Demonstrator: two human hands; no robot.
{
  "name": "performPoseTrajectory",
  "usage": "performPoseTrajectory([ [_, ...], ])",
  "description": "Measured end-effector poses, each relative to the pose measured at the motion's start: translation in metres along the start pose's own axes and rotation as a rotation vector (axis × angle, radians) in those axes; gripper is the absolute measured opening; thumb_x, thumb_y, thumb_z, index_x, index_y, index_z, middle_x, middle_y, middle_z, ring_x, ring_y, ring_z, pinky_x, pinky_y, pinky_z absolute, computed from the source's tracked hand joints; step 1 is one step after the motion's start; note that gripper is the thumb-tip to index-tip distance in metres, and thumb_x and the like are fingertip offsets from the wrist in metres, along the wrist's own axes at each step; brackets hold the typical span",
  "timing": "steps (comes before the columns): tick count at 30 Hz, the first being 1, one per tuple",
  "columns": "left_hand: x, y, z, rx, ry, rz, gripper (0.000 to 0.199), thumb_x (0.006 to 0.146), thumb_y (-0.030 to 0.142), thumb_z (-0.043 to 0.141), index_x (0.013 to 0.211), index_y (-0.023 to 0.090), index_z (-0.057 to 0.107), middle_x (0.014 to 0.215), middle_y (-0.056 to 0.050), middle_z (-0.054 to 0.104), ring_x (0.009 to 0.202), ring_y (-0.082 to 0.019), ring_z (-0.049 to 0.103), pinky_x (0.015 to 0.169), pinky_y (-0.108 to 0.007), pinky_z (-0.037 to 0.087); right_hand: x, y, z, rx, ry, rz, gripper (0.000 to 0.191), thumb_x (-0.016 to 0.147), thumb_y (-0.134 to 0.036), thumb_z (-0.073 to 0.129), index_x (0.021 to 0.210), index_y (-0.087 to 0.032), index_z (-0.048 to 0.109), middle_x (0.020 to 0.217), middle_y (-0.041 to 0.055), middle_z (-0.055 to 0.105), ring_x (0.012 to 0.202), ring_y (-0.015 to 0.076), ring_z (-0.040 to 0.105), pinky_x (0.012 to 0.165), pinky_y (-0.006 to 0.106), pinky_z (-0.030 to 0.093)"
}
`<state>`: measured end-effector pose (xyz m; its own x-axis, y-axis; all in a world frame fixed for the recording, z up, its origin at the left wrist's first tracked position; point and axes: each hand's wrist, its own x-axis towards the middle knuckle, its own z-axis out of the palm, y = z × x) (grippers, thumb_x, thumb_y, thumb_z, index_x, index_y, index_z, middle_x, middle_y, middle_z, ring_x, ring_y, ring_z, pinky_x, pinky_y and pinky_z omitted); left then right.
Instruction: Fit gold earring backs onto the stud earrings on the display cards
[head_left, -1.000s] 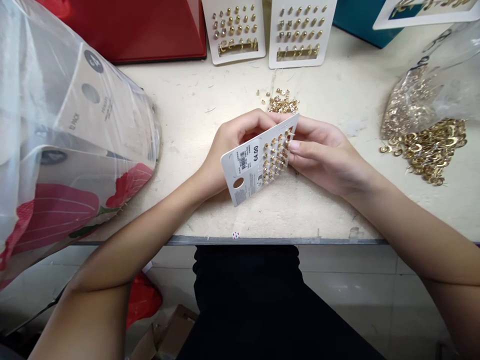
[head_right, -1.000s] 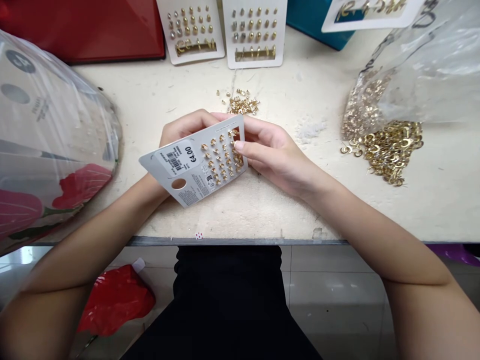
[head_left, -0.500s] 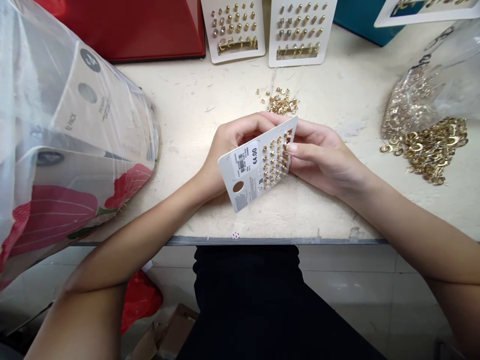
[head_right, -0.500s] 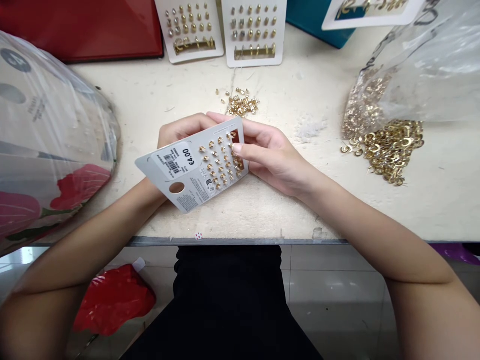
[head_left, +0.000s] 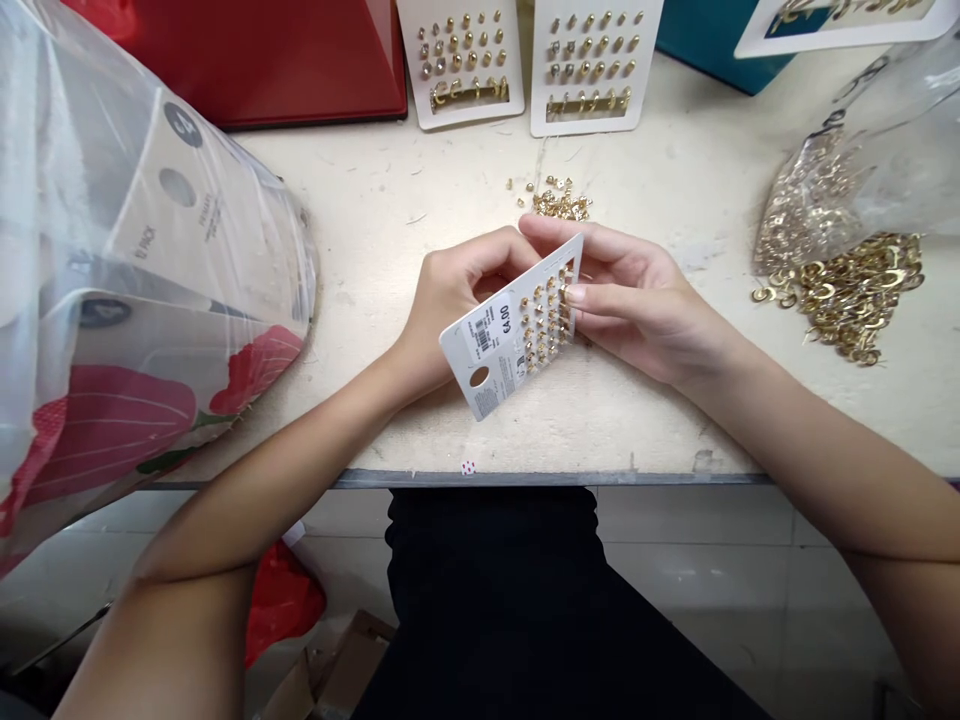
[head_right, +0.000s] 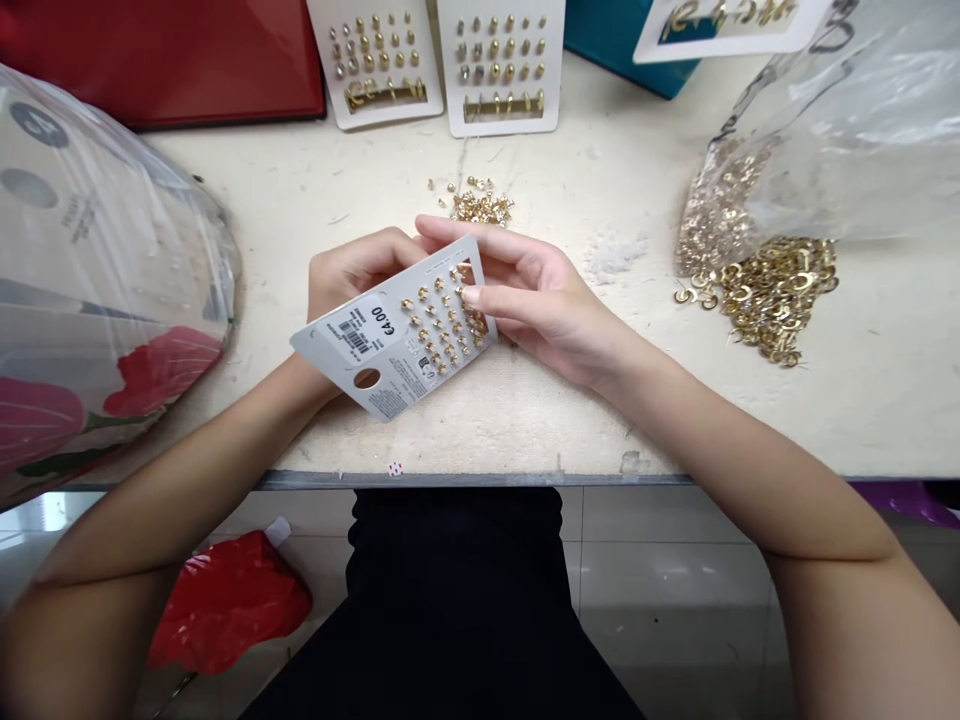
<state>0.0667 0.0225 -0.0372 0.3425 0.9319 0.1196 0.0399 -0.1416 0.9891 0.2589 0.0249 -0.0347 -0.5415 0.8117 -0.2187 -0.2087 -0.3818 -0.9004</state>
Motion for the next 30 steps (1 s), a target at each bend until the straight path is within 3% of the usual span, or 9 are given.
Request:
performPoseTrajectory([
  [3,0.001,-0.003,0.002,-0.033,0.04,0.039,0.028,0.077,0.044,0.079,0.072,0.022,0.063,0.071,0.002,0.067,0.064,-0.009,0.059,0.056,-0.024,0.049,0.001,-0.008,-0.003,-0.044,-0.003,-0.055,0.04,0.082,-0.018,0.074,0.121,-0.025,0.07,0.122,0.0026,0.069,0.111,0.0187,0.066,0.093,0.033,0.06],
  [5,0.003,-0.006,0.002,-0.043,0.061,0.03,0.025,0.078,0.039,0.078,0.071,0.02,0.063,0.068,0.002,0.065,0.06,-0.009,0.055,0.052,-0.023,0.043,0.0,-0.014,-0.004,-0.156,0.05,-0.171,0.031,0.085,-0.017,0.071,0.115,-0.024,0.072,0.117,0.003,0.069,0.108,0.017,0.066,0.093,0.032,0.058],
  [8,0.005,-0.008,0.0,-0.096,0.063,-0.037,0.025,0.078,0.038,0.077,0.068,0.021,0.062,0.066,0.001,0.063,0.057,-0.009,0.05,0.049,-0.024,0.037,-0.002,-0.017,-0.006,-0.495,0.214,-0.506,0.016,0.086,-0.017,0.071,0.1,-0.025,0.072,0.099,0.003,0.067,0.093,0.0162,0.064,0.083,0.032,0.056],
  [10,0.007,-0.006,-0.002,-0.136,0.059,-0.086,0.031,0.075,0.043,0.08,0.065,0.02,0.06,0.064,0.001,0.061,0.056,-0.01,0.049,0.049,-0.024,0.036,-0.002,-0.016,-0.007,-0.804,0.257,-0.723,0.016,0.085,-0.013,0.07,0.095,-0.025,0.07,0.089,0.0035,0.064,0.086,0.0174,0.06,0.074,0.033,0.053],
  [14,0.007,0.0,-0.005,-0.164,0.017,-0.155,0.039,0.072,0.05,0.081,0.063,0.02,0.058,0.061,0.001,0.057,0.052,-0.01,0.046,0.048,-0.026,0.035,-0.002,-0.01,-0.007,-1.179,0.251,-0.939,0.016,0.088,-0.013,0.067,0.095,-0.027,0.071,0.083,0.0048,0.061,0.077,0.0189,0.059,0.065,0.035,0.05],
  [16,0.007,0.002,-0.006,-0.189,-0.012,-0.171,0.042,0.069,0.054,0.082,0.063,0.019,0.059,0.059,0.001,0.056,0.051,-0.009,0.044,0.048,-0.025,0.033,-0.001,-0.007,-0.007,-1.232,0.265,-0.983,0.014,0.09,-0.017,0.065,0.095,-0.028,0.072,0.081,0.0049,0.061,0.075,0.0189,0.059,0.064,0.035,0.05],
  [21,0.008,-0.001,-0.01,-0.258,-0.08,-0.17,0.068,0.039,0.079,0.083,0.062,0.019,0.061,0.058,0.0,0.057,0.052,-0.01,0.047,0.045,-0.026,0.031,-0.002,-0.003,-0.008,-1.313,0.256,-1.038,0.018,0.092,-0.016,0.06,0.095,-0.028,0.073,0.074,0.0038,0.062,0.067,0.0177,0.057,0.055,0.033,0.045],
  [25,0.007,-0.001,-0.011,-0.287,-0.074,-0.193,0.068,0.039,0.077,0.084,0.062,0.017,0.062,0.058,0.0,0.057,0.051,-0.009,0.048,0.045,-0.026,0.032,-0.003,-0.001,-0.007,-1.328,0.186,-1.068,0.023,0.089,-0.007,0.057,0.096,-0.024,0.071,0.062,0.0009,0.059,0.056,0.0141,0.051,0.051,0.032,0.041],
  [30,0.006,0.002,-0.008,-0.219,-0.018,-0.205,0.063,0.042,0.074,0.085,0.059,0.019,0.06,0.059,0.002,0.057,0.053,-0.009,0.048,0.047,-0.027,0.032,-0.004,-0.002,-0.004,-1.276,0.214,-0.868,0.022,0.092,-0.014,0.057,0.085,-0.026,0.073,0.053,-0.0015,0.057,0.047,0.0118,0.049,0.045,0.03,0.039],
])
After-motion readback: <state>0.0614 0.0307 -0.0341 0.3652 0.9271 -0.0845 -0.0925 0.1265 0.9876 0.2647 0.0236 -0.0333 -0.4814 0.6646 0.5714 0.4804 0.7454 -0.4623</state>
